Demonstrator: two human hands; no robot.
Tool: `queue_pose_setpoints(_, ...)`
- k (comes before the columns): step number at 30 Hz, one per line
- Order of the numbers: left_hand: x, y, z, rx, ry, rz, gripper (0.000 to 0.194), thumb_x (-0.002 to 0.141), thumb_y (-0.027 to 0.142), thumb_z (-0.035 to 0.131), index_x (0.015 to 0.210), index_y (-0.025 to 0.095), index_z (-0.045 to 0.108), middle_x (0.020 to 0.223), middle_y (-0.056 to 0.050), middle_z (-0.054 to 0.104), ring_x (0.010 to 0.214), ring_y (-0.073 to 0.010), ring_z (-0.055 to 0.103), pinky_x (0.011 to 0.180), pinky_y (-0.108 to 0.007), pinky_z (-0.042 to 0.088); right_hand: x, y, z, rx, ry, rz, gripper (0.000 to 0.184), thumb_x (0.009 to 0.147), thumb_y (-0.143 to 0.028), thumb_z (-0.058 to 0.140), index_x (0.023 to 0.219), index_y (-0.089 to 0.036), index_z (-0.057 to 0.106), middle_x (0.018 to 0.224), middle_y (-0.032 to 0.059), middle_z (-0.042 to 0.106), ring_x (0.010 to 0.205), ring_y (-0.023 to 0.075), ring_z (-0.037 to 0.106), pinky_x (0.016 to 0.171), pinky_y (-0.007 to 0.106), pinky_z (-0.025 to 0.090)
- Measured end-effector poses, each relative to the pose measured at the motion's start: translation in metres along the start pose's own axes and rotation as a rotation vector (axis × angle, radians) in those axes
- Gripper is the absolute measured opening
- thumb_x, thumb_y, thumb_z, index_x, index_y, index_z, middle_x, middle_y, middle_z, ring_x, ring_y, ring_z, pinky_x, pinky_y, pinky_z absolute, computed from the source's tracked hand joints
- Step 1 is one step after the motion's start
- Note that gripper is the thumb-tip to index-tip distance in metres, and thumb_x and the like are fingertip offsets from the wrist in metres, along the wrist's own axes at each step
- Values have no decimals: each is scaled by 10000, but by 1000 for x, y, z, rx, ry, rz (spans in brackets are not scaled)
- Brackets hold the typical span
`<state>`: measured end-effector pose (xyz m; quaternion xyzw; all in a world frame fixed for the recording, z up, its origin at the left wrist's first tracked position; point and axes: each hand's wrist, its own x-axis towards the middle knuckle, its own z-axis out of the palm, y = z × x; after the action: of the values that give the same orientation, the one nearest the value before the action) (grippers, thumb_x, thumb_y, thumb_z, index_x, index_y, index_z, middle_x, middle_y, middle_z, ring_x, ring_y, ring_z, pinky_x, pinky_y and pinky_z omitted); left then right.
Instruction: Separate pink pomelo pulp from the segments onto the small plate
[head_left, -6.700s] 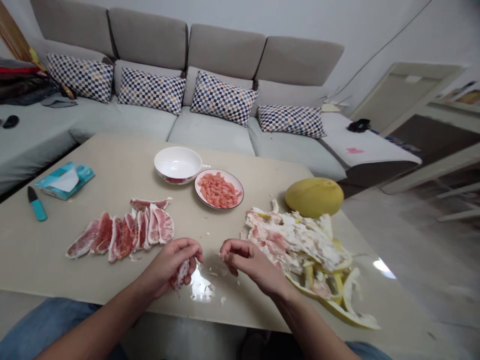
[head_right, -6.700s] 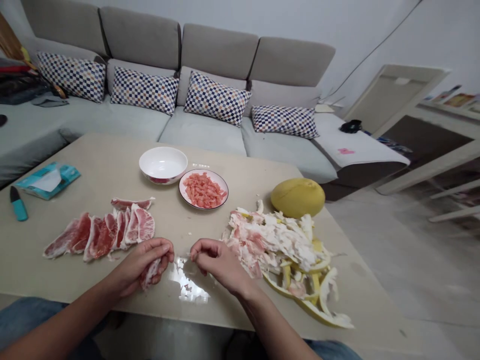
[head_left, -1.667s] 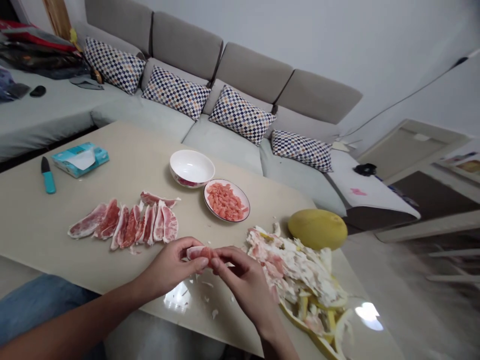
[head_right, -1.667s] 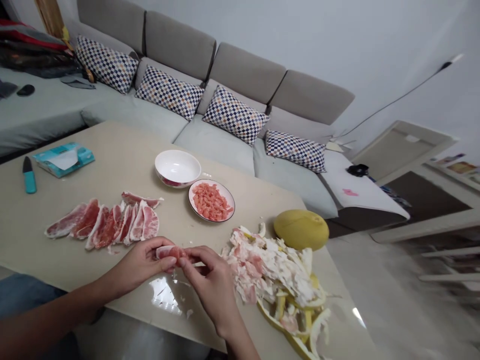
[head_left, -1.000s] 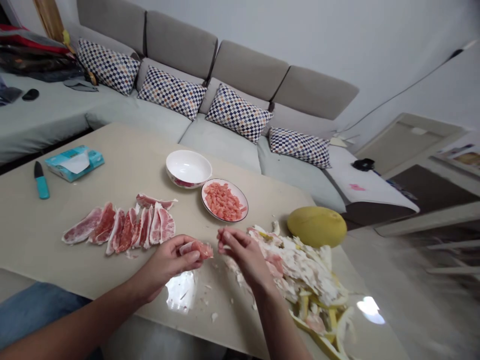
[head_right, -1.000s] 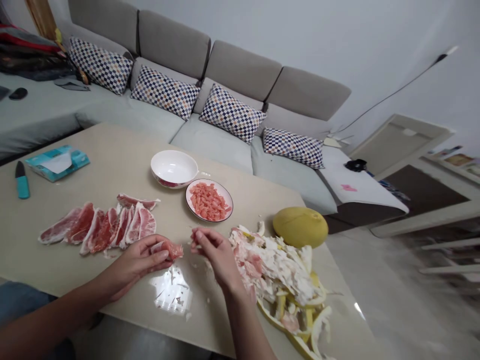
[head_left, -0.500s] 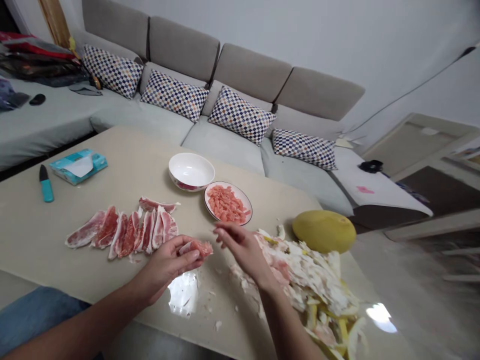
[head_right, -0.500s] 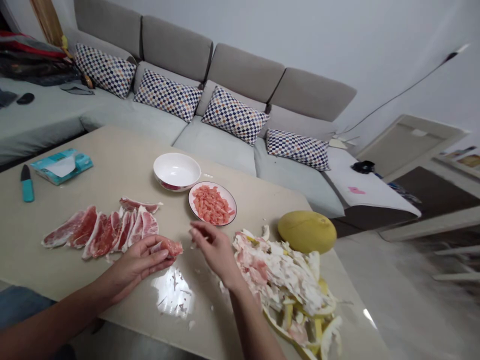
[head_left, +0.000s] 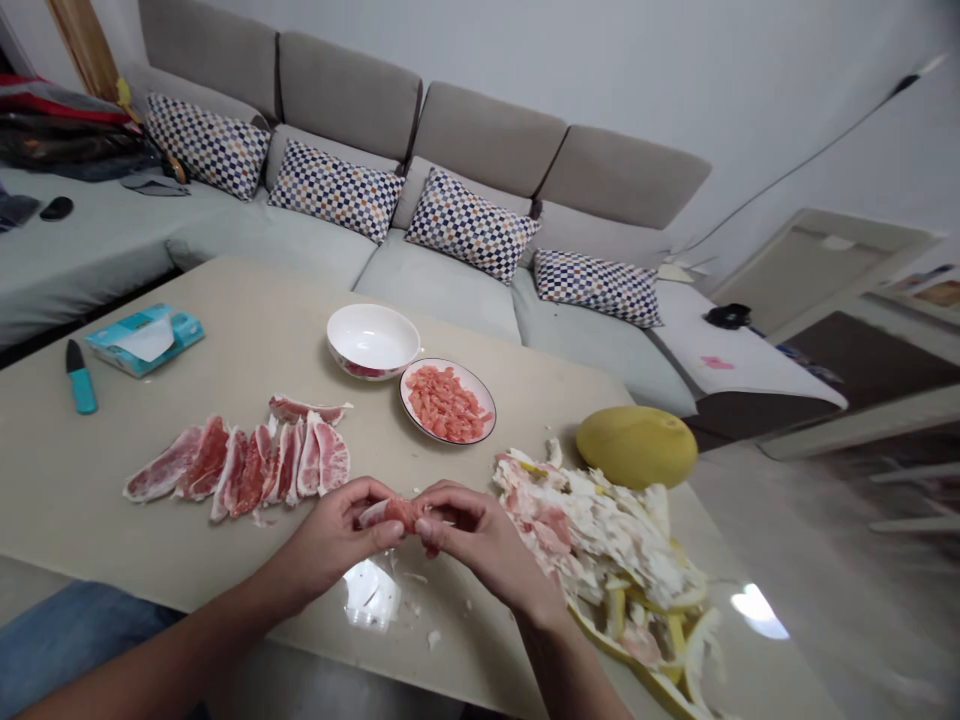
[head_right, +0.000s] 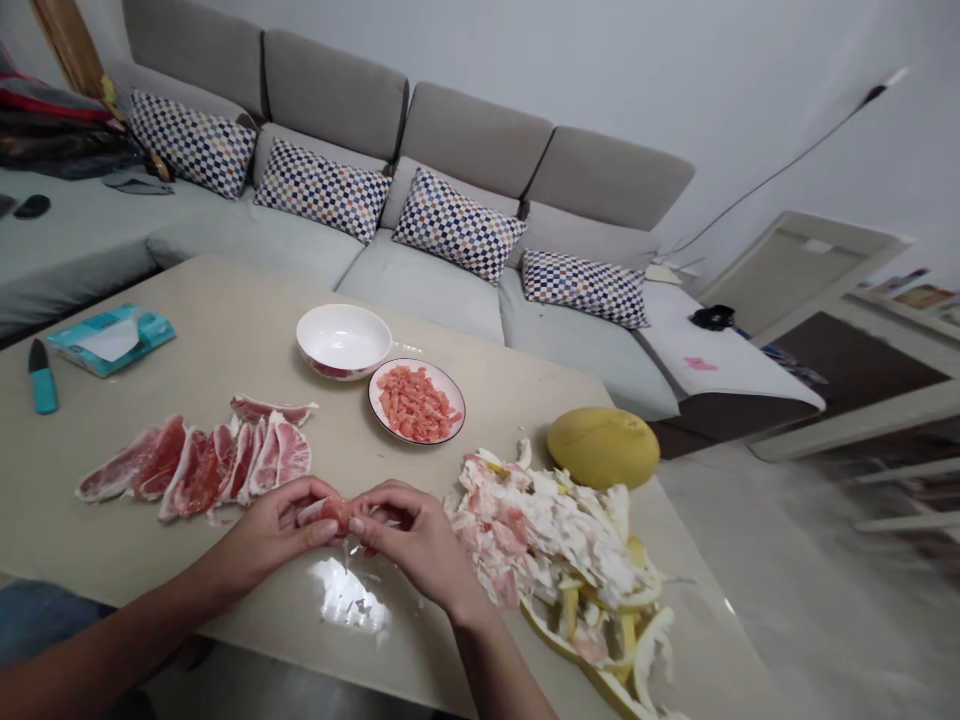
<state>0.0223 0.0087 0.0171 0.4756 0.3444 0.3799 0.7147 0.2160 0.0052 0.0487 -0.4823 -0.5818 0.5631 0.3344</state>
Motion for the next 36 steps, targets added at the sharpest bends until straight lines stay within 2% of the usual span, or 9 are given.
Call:
queue_pose_setpoints(4, 0, 0, 1, 80, 29, 51, 144, 785, 258, 678, 892, 184, 616, 854, -23, 654, 865, -199, 611, 780, -304, 454, 0, -1, 3, -85, 74, -43, 217, 799, -392, 686, 848, -187, 736, 768, 26, 657, 605, 128, 604, 553, 244, 493)
queue_pose_setpoints(11, 0, 0, 3, 127, 50, 102, 118, 806, 261, 657, 888, 178, 639, 880, -39, 661, 878, -201, 602, 802, -307, 449, 0, 5, 10, -382, 247, -243, 96, 782, -269, 668, 759, -196, 725, 735, 40, 675, 613, 145, 598, 521, 235, 450)
queue_pose_setpoints(15, 0, 4, 3, 87, 1, 103, 141, 811, 292, 659, 879, 169, 648, 880, -53, 677, 885, -212, 616, 822, -320, 452, -1, 12, 12, -237, 256, -192, 164, 797, -332, 662, 745, -183, 708, 727, 44, 668, 539, 129, 582, 488, 238, 451)
queue_pose_setpoints(18, 1, 5, 3, 61, 1, 106, 140, 814, 294, 656, 878, 170, 645, 878, -52, 678, 888, -214, 621, 831, -324, 456, -2, 16, 13, -98, 218, -148, 215, 840, -384, 632, 792, -184, 696, 750, 37, 660, 558, 129, 608, 531, 246, 488)
queue_pose_setpoints(21, 2, 5, 2, 94, 41, 107, 133, 818, 293, 651, 876, 174, 642, 869, -42, 664, 887, -208, 613, 825, -313, 456, -5, 17, 14, -134, 192, -133, 203, 850, -386, 639, 890, -199, 706, 869, 50, 664, 647, 139, 630, 576, 247, 512)
queue_pose_setpoints(24, 3, 2, 1, 140, 53, 112, 122, 811, 283, 657, 873, 179, 641, 872, -37, 654, 887, -207, 603, 808, -303, 455, -5, 16, 14, -152, 175, -121, 231, 808, -386, 696, 958, -211, 705, 915, 49, 644, 655, 135, 615, 542, 234, 515)
queue_pose_setpoints(27, 2, 0, 0, 136, 27, 95, 139, 799, 283, 671, 886, 178, 641, 866, -35, 651, 872, -205, 602, 786, -299, 457, -4, 16, 13, -94, 169, -119, 232, 759, -381, 744, 906, -202, 728, 864, 38, 618, 607, 123, 590, 483, 221, 499)
queue_pose_setpoints(31, 2, -1, -1, 119, 12, 84, 134, 794, 261, 674, 893, 176, 642, 876, -35, 657, 875, -199, 606, 789, -301, 453, -1, 17, 12, 23, 157, -118, 180, 796, -361, 712, 853, -195, 752, 808, 18, 598, 516, 91, 590, 491, 229, 490)
queue_pose_setpoints(36, 3, -1, 1, 87, 22, 122, 100, 791, 220, 658, 878, 171, 650, 872, -43, 666, 879, -210, 623, 818, -329, 462, 0, 25, 18, 123, 257, -116, 176, 816, -359, 695, 811, -186, 724, 744, -12, 576, 516, 87, 597, 511, 217, 467)
